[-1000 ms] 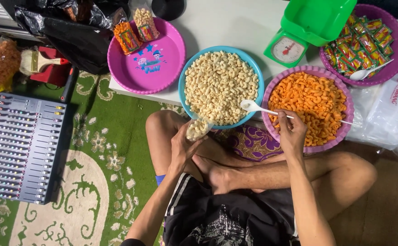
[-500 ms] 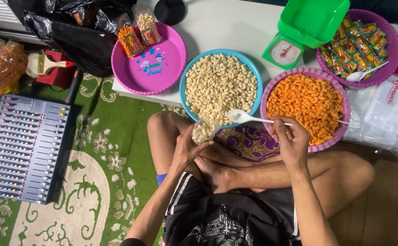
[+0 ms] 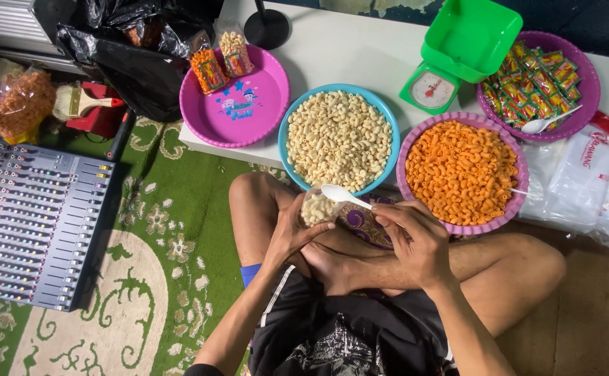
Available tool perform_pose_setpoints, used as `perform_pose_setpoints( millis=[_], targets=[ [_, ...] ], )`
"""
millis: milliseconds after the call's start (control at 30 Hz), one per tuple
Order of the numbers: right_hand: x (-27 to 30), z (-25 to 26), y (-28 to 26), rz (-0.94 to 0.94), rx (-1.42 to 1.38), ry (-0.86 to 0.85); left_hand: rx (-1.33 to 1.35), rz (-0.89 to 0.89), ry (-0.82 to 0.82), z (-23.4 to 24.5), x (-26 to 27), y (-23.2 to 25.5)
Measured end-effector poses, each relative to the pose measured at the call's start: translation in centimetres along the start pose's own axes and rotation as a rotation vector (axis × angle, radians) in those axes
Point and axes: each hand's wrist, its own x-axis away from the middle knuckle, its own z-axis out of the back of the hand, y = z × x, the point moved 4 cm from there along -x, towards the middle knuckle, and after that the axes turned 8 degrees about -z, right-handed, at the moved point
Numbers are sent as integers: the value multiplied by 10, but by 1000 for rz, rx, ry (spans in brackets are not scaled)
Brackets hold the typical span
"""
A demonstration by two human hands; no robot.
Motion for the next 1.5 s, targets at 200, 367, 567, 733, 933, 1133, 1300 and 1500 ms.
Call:
perform_pose_setpoints(
  millis=[200, 367, 567, 733, 933, 1133, 1300, 1500],
  targets=[
    [8, -11, 2, 108, -14, -78, 18, -7, -27, 0, 0, 6],
    [16, 15, 41, -104, -124, 126, -13, 3, -6, 9, 1, -4],
    [11, 36, 72, -433, -240, 276, 238, 2, 79, 26, -11, -58],
    [16, 21, 98, -503, -279, 273, 254, -40, 102, 40, -35, -40],
    [24, -7, 128, -568, -67, 170, 86, 34, 147, 41, -29, -69],
    [27, -40, 171, -549, 68, 129, -82, 122, 143, 26, -19, -12],
    [20, -62, 189, -517, 150, 87, -110, 184, 171, 16, -17, -4],
    [16, -70, 188, -576, 102, 52, -109, 175, 147, 6, -22, -20]
  ],
)
